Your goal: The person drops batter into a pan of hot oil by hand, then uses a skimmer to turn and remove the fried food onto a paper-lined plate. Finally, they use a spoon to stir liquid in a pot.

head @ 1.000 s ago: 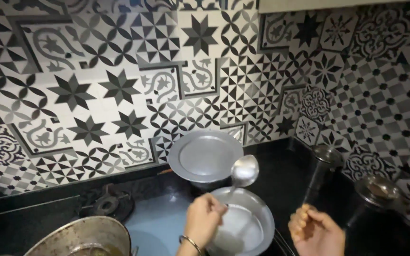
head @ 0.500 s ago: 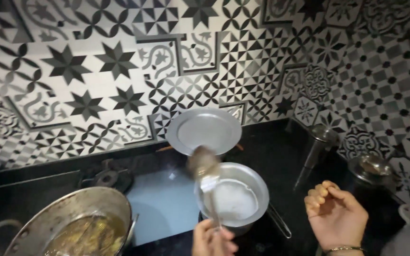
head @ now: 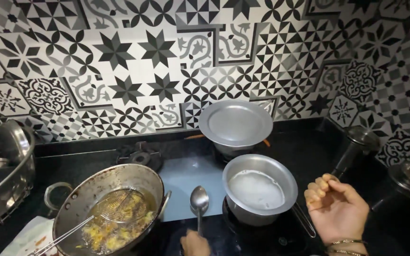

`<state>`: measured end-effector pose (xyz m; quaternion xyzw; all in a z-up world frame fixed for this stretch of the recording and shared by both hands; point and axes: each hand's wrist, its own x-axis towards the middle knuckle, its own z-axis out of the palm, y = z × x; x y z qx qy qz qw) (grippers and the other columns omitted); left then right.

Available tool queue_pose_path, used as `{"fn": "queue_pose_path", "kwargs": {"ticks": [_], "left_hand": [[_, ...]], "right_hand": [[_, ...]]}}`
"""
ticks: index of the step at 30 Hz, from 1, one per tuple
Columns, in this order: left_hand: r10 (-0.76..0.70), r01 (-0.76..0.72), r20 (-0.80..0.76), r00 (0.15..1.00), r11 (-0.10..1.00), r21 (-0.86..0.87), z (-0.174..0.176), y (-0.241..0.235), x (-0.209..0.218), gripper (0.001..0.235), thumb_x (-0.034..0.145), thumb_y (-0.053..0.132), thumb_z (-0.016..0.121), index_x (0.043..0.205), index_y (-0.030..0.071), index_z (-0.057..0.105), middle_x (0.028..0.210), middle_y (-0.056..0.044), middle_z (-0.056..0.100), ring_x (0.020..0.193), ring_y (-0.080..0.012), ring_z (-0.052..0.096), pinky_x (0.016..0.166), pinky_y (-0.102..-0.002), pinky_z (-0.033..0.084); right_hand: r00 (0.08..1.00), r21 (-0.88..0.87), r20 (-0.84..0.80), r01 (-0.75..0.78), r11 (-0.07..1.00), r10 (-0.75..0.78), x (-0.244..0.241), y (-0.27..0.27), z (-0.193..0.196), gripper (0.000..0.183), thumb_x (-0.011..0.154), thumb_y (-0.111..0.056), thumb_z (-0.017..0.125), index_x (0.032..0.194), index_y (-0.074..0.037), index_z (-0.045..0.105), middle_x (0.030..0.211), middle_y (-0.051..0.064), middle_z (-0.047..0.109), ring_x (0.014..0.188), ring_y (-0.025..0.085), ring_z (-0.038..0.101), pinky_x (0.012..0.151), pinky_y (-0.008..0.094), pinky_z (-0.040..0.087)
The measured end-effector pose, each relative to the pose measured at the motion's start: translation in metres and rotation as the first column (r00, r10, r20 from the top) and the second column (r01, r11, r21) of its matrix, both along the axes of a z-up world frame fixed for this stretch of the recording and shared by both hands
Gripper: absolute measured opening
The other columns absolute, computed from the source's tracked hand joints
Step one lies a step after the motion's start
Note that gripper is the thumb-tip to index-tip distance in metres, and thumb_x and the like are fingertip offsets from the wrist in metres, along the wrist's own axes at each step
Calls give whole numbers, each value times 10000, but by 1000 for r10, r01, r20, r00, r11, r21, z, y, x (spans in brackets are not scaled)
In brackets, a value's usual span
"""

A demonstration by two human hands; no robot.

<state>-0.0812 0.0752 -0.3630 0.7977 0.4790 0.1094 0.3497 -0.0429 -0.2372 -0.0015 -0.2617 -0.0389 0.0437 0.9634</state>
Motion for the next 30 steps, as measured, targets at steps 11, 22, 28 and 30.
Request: {"fn": "queue_pose_path", "kwargs": {"ticks": [11, 22, 28, 30], "left_hand": [[-192, 219, -296, 936, 974, 58, 120, -3, 3, 397, 873, 263, 730, 1236, 132, 639, 1320, -186, 578, 1251, -374, 566, 1056, -434, 506], [-108, 128, 534, 839, 992, -1, 261, 2, 134, 403, 853, 312, 739, 1122, 24, 656, 1076, -225, 718, 1042, -427, 668, 915, -503, 514], [197, 87, 436, 878, 830, -551, 257, 25, 244, 413, 724, 161, 893, 999, -96, 723, 962, -248, 750, 769, -330, 728, 669, -435, 578], [235, 43, 435, 869, 841, -539, 280, 18, 236, 395, 694, 112, 914, 967, -107, 732, 945, -247, 747, 743, -312, 736, 634, -401, 582]], "right_hand": [[999, 34, 37, -30, 999, 29, 2, 7, -3, 179, 881, -145, 575, 975, 6, 575, 825, 44, 475, 746, 165, 447, 662, 291, 395], [993, 108, 84, -97, 989, 88, 23, -22, -36, 200, 847, -140, 571, 947, 30, 603, 779, 79, 504, 691, 199, 467, 590, 327, 407], [927, 98, 191, -345, 933, 323, 52, -80, -87, 123, 870, -96, 580, 933, 2, 618, 767, 100, 518, 729, 279, 500, 636, 409, 452], [985, 67, 25, -173, 983, 172, 44, -81, -86, 134, 870, -127, 580, 947, -27, 624, 760, 72, 503, 701, 226, 494, 613, 384, 439]]}}
